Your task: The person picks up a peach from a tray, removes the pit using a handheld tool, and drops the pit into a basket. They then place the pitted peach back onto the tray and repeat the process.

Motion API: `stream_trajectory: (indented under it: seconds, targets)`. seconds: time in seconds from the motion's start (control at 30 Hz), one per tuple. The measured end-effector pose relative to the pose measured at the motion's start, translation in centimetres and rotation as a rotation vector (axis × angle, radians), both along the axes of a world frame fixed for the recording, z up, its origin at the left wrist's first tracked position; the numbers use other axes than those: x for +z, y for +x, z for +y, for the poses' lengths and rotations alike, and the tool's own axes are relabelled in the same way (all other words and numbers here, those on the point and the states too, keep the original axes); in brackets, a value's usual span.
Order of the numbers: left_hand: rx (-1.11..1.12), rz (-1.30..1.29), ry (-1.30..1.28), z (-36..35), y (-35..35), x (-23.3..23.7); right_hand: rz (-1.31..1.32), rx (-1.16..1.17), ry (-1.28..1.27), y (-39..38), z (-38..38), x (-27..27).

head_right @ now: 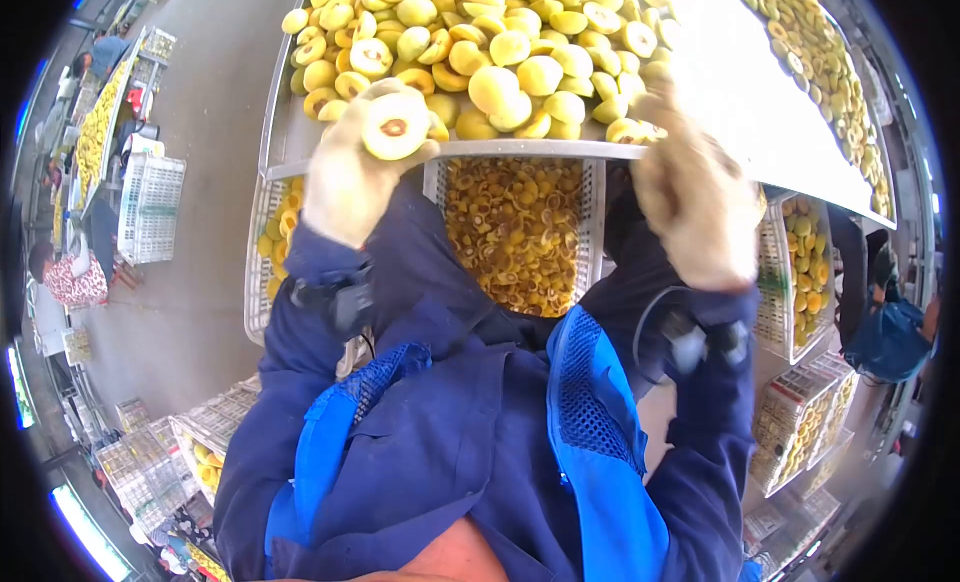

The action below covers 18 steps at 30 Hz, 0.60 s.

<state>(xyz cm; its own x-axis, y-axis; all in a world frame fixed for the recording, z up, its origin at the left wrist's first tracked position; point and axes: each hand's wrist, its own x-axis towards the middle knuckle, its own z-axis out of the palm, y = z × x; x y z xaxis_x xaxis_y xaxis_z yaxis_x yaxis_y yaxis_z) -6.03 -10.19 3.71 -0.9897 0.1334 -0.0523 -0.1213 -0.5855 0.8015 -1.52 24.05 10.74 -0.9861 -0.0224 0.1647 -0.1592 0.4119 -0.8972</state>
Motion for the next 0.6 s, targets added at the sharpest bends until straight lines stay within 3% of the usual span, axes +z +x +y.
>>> stream_trajectory:
  seconds: [0.07, 0.17, 0.27, 0.37, 0.4, 0.57, 0.6]
  targets:
    - [-0.093, -0.050, 0.283, -2.4, 2.3, 1.9, -0.192, -0.190, -0.506, 3.0, 3.2, 2.5]
    - [-0.074, -0.047, 0.411, -3.2, 4.5, 1.3, -0.309, -0.177, -0.490, 5.8, 3.5, 2.6]
    - [-0.098, -0.041, 0.557, -0.6, 5.5, -0.5, -0.479, 0.055, -0.236, 8.3, -4.2, 0.3]
    - [-0.023, -0.133, 0.620, 2.3, 7.0, -1.4, -0.534, 0.184, -0.654, 9.6, -10.4, -2.8]
    - [-0.021, -0.117, 0.609, 3.0, 7.3, -1.2, -0.648, 0.116, -0.603, 9.3, -12.2, -1.9]
    - [-0.044, -0.091, 0.506, 4.9, 7.5, -0.4, 0.065, 0.119, -0.018, 8.0, -12.5, -7.7]
    - [-0.072, -0.078, 0.489, 5.2, 7.2, -0.5, 0.081, 0.124, 0.015, 7.6, -12.3, -7.9]
